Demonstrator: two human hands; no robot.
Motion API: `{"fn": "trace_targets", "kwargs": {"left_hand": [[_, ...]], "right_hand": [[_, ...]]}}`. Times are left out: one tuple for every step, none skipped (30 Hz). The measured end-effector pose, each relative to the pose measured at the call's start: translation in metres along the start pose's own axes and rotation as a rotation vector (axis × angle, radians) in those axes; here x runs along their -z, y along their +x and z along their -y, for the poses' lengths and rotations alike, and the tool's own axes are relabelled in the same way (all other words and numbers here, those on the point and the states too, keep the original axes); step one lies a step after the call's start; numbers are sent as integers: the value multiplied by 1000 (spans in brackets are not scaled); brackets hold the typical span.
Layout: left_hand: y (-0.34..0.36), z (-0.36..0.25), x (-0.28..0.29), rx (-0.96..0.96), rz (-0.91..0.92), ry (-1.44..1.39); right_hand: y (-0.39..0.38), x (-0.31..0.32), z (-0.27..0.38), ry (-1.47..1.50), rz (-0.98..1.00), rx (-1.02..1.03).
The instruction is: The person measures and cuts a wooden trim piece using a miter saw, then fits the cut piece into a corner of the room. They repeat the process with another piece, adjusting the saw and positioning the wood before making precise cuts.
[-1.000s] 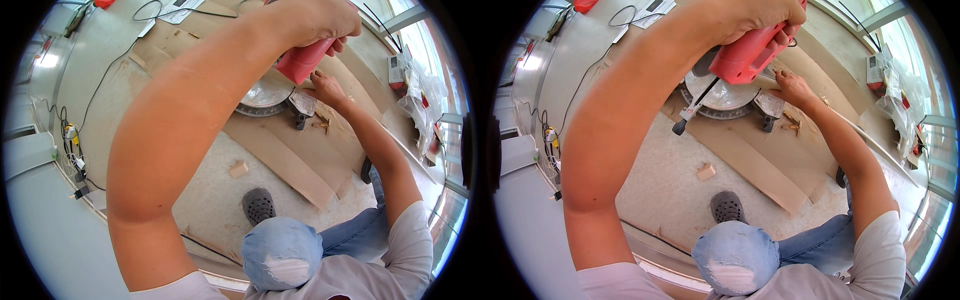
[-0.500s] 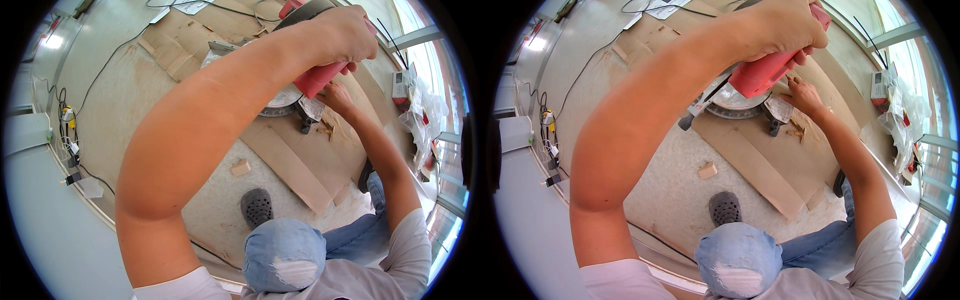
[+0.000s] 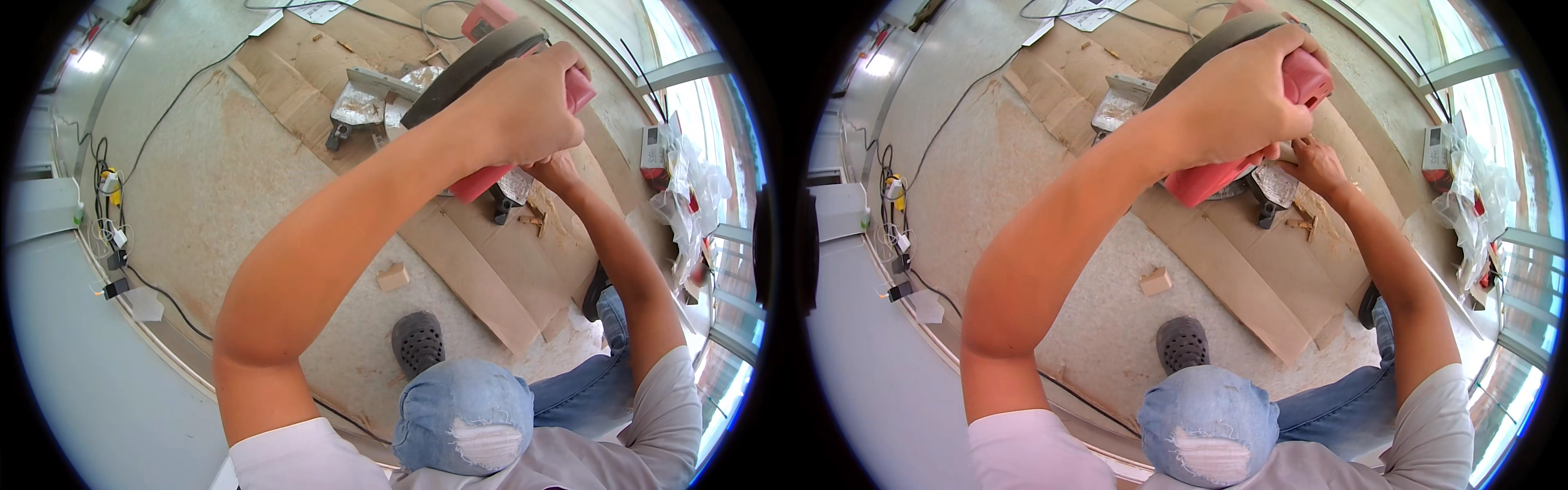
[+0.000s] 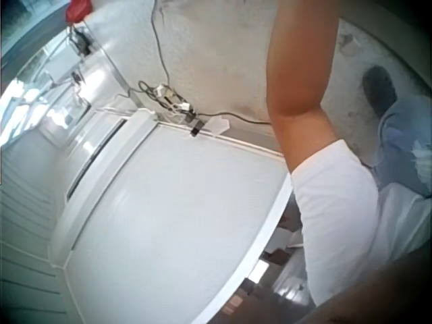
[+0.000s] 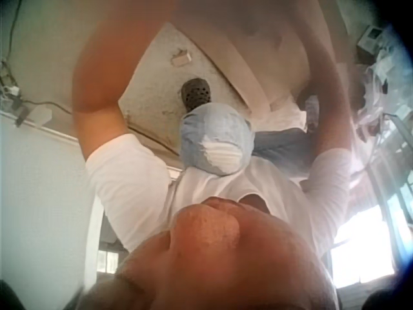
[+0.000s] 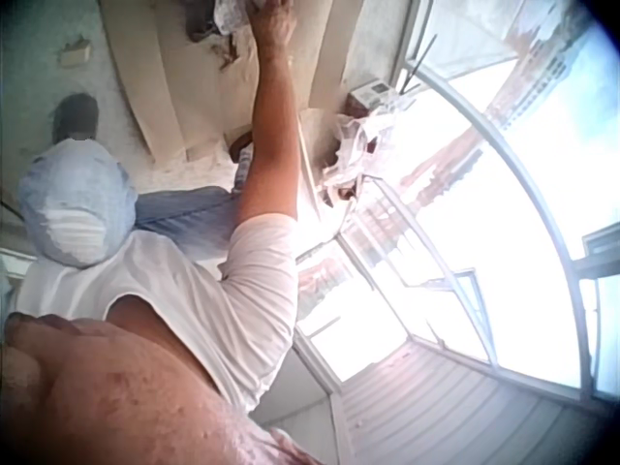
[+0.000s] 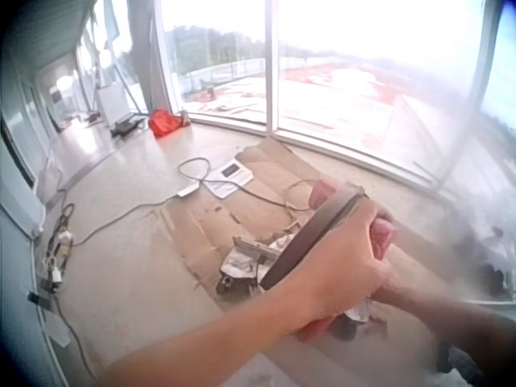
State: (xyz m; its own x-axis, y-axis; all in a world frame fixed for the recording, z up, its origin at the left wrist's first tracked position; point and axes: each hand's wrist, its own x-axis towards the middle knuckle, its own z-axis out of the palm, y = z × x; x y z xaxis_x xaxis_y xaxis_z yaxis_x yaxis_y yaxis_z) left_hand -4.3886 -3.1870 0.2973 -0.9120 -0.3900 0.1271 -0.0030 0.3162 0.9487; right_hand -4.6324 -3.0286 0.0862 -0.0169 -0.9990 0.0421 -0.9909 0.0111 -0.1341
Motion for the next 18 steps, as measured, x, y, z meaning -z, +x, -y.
{"fn": "trace_targets", "kwargs": {"left_hand": [[-6,4,-1,-21,-13,-15],[-12,10,-2,-41,-24,-31],[-18,15,-3,-61,-34,-47],[-26,16,-2,-33,-28,-48],[-33,17,0,-5,-22,-50],[-39,19,0,23,-16,-51],[-47,24,1,1,-44,-42],[-53,30,-1,-23,-66,-39],[-60,36,-3,-47,-88,-36],[-64,38,-3,-12,-79,-48],[-69,40,-3,24,-70,-59],[-73,43,-4,40,-63,-74],[-79,45,-4,54,-62,-82],[-84,48,-4,48,-63,-94],[-88,51,-5,41,-63,-106],[-93,55,-6,51,-67,-126],[-97,58,-8,62,-68,-145],[-98,61,-10,72,-67,-164]], "right_hand": [[0,-3,-2,-19,-5,15],[1,-2,1,-37,-8,27],[0,1,2,-15,34,-34],[2,14,13,5,75,-96],[3,21,19,26,115,-159],[-1,8,4,-17,117,-79],[2,7,6,-19,100,-74],[2,6,8,-23,85,-74],[2,6,9,-27,71,-75],[1,3,6,-18,51,-57],[0,-1,3,-17,50,-55],[-2,-4,-1,-16,50,-54],[0,-1,2,-14,42,-49],[0,3,4,-30,80,-71],[-1,6,6,-46,117,-94],[1,10,9,-62,154,-118],[1,10,8,-52,171,-121],[1,10,5,-42,186,-125]]}}
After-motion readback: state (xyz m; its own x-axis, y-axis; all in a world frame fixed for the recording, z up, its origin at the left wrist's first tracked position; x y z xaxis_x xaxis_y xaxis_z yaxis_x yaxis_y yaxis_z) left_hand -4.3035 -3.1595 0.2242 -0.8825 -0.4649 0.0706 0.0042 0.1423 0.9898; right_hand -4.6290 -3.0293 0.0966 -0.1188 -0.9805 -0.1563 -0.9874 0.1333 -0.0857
